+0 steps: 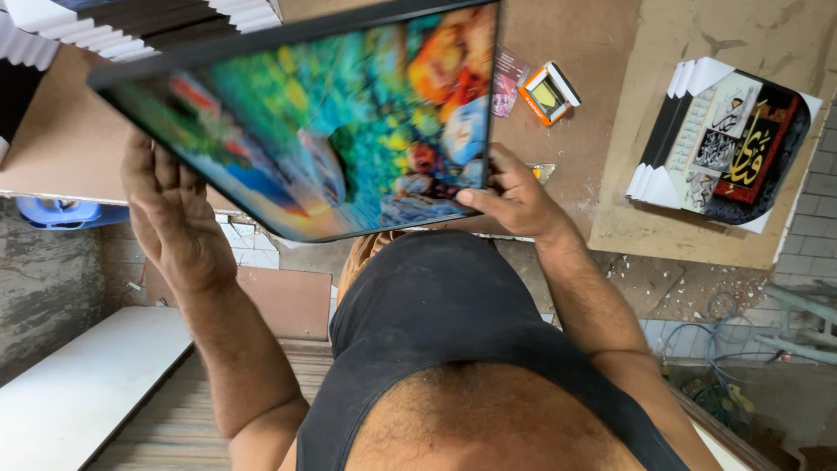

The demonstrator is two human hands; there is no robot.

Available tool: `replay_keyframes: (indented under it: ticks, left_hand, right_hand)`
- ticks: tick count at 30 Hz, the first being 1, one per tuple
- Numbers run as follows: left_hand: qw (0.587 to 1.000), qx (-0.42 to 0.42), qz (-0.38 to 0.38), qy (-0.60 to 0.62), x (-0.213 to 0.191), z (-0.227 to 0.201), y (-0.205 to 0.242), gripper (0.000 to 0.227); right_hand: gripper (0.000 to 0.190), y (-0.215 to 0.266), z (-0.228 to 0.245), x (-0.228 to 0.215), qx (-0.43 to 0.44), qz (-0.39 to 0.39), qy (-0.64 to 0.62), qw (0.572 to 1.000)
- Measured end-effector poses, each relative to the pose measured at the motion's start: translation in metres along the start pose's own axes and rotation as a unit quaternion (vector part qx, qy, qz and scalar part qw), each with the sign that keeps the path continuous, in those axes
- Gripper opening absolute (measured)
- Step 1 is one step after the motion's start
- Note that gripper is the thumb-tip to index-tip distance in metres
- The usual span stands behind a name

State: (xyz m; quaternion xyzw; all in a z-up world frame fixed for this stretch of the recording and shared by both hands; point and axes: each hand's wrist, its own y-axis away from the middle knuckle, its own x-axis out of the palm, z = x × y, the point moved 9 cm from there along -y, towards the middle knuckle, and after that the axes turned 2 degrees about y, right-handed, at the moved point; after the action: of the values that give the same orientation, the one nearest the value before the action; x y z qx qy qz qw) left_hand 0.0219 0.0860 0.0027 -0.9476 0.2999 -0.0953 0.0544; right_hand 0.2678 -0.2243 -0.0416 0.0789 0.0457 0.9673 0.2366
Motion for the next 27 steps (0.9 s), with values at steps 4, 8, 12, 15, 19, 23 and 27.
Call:
replay_keyframes:
  ticks: [4, 8, 12, 15, 19, 23, 27]
  left_hand:
    - [0.998, 0.056, -0.002, -0.01, 0.015, -0.015, -0.012, 0.041]
    - [0.941, 0.254, 0.151, -0.166, 0.075, -0.056, -0.002, 0.028]
    - [0.858, 0.269, 0.306, -0.312, 0.154, -0.052, 0.024, 0.024]
    - [0.811, 0.255, 0.335, -0.407, 0.202, -0.042, 0.039, 0.024]
    - [0.76, 0.26, 0.368, -0.467, 0.254, -0.024, 0.059, 0.029]
    - [0.773, 0.22, 0.361, -0.472, 0.266, -0.014, 0.051, 0.029]
    - [0.783, 0.209, 0.351, -0.469, 0.27, -0.006, 0.04, 0.026]
  right_hand:
    - [0.045, -0.015, -0.05, 0.023, 0.021, 0.074, 0.208, 0.975]
    - [0.038, -0.03, -0.087, -0.01, -0.003, -0.017, 0.512, 0.859]
    - [0.057, -0.071, -0.102, -0.09, -0.036, -0.165, 0.649, 0.742]
    - [0.057, -0.095, -0.129, -0.136, -0.007, -0.159, 0.684, 0.712]
    - [0.044, -0.105, -0.162, -0.165, 0.027, -0.076, 0.659, 0.748]
    - [0.04, -0.107, -0.16, -0.176, 0.003, -0.085, 0.611, 0.787]
    - [0.016, -0.105, -0.139, -0.173, -0.002, -0.097, 0.616, 0.781]
